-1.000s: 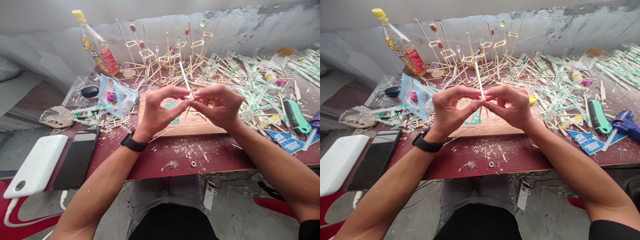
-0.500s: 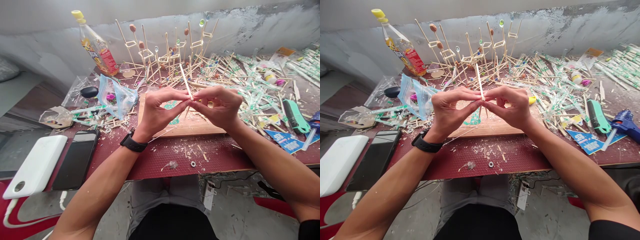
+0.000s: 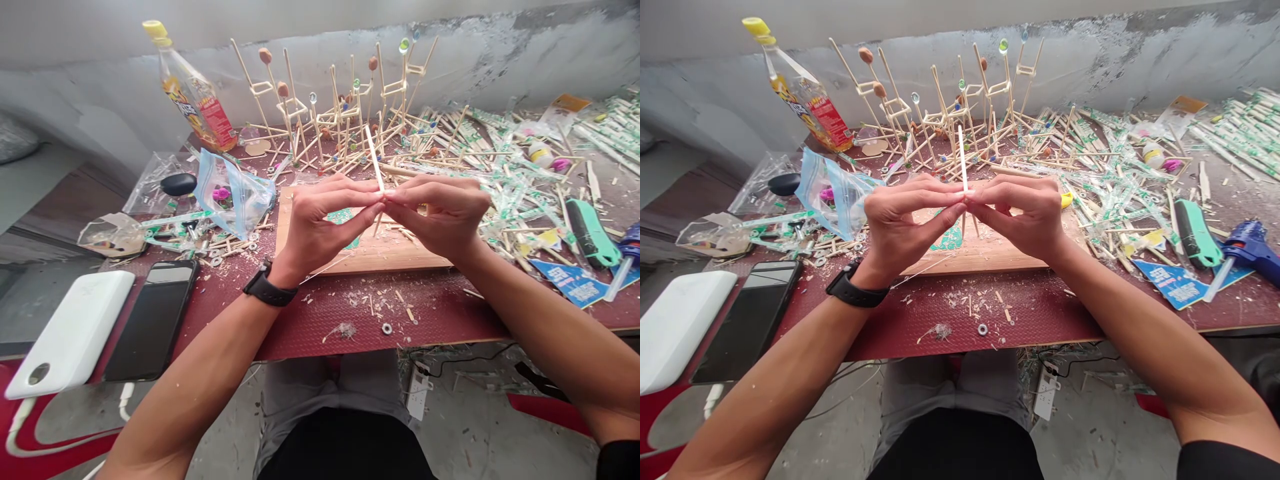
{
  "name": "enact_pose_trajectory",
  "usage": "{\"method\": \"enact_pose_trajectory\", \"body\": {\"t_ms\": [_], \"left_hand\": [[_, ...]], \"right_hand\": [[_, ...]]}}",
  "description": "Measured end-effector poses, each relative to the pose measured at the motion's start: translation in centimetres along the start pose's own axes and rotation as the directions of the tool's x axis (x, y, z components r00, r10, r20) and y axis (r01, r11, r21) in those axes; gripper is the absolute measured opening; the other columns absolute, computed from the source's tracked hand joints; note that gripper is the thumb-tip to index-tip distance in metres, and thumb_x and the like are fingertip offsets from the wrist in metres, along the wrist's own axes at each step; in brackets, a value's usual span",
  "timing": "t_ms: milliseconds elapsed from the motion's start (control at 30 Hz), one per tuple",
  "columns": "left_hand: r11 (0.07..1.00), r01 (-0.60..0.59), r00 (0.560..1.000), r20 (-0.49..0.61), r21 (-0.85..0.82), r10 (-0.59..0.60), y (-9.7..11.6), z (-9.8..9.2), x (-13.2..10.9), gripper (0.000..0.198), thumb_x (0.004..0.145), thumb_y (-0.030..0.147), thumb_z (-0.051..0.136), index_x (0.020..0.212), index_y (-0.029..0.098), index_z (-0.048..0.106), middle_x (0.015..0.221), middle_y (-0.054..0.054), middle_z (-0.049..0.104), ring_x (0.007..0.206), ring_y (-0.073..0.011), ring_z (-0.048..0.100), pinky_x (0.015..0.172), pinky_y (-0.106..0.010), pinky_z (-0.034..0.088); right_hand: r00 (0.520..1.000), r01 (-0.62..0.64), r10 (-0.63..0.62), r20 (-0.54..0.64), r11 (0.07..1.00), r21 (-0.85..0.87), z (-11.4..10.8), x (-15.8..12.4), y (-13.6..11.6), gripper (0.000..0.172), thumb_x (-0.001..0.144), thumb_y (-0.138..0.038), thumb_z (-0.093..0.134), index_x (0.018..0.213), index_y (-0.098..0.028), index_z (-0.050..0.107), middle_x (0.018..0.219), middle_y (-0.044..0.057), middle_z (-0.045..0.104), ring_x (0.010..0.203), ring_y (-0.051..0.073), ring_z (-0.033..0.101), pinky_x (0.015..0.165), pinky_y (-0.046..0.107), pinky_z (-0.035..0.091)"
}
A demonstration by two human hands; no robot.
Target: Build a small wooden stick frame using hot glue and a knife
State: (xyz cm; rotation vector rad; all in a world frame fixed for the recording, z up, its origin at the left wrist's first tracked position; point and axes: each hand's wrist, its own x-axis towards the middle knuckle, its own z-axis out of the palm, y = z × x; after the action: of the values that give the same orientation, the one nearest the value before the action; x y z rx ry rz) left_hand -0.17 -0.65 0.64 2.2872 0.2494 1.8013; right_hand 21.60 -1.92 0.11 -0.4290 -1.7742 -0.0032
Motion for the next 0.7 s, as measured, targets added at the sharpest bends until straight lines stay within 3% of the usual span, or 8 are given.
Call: {"method": "enact_pose_trajectory", "body": {"t_ms": [200,333,567,700], "left_hand": [[0.999,-0.033,0.999,-0.008,0.001,0.033,-0.06,0.26,-0.19,0.017,0.101,0.014,0.085,0.111,0.028,0.089,0.106,-0.002,0.092,0.093,-0.0187,0.089,0.081,-0.037,0.073],[0.999,-0.047,0.999,-0.012,0.015,0.047,-0.17,0.37,-0.15,0.016,0.103,0.016,0.083,0.109,0.030,0.088,0.104,0.000,0.092,0.090,-0.0176,0.088,0.079,-0.036,0.072],[0.999,-0.029,0.999,-0.018,0.036,0.030,-0.24,0.39,-0.33,0.017,0.102,0.016,0.083,0.110,0.031,0.088,0.105,0.000,0.092,0.089,-0.0175,0.087,0.078,-0.037,0.071],[0.998,-0.009,1.000,-0.020,0.065,0.011,-0.27,0.42,-0.42,0.013,0.104,0.022,0.081,0.110,0.033,0.087,0.105,0.001,0.092,0.089,-0.0176,0.088,0.079,-0.039,0.070]], "right_hand": [[0.999,-0.034,0.035,0.008,0.999,-0.010,-0.13,-0.02,-0.01,0.006,0.098,-0.033,0.093,0.095,-0.033,0.088,0.087,-0.004,0.086,0.066,0.013,0.076,0.058,0.029,0.063],[0.992,-0.121,0.123,0.041,0.991,-0.063,-0.20,-0.17,-0.02,0.017,0.099,-0.042,0.091,0.087,-0.031,0.086,0.085,-0.002,0.085,0.068,0.014,0.077,0.064,0.032,0.067],[0.996,-0.087,0.087,0.034,0.996,-0.016,-0.23,-0.12,-0.14,0.004,0.096,-0.030,0.087,0.096,-0.033,0.089,0.089,-0.001,0.086,0.067,0.015,0.075,0.055,0.032,0.059],[0.990,-0.107,0.110,0.083,0.994,-0.030,-0.61,-0.07,-0.15,0.017,0.101,-0.041,0.076,0.099,-0.032,0.090,0.094,0.001,0.087,0.069,0.016,0.077,0.055,0.034,0.059]]}}
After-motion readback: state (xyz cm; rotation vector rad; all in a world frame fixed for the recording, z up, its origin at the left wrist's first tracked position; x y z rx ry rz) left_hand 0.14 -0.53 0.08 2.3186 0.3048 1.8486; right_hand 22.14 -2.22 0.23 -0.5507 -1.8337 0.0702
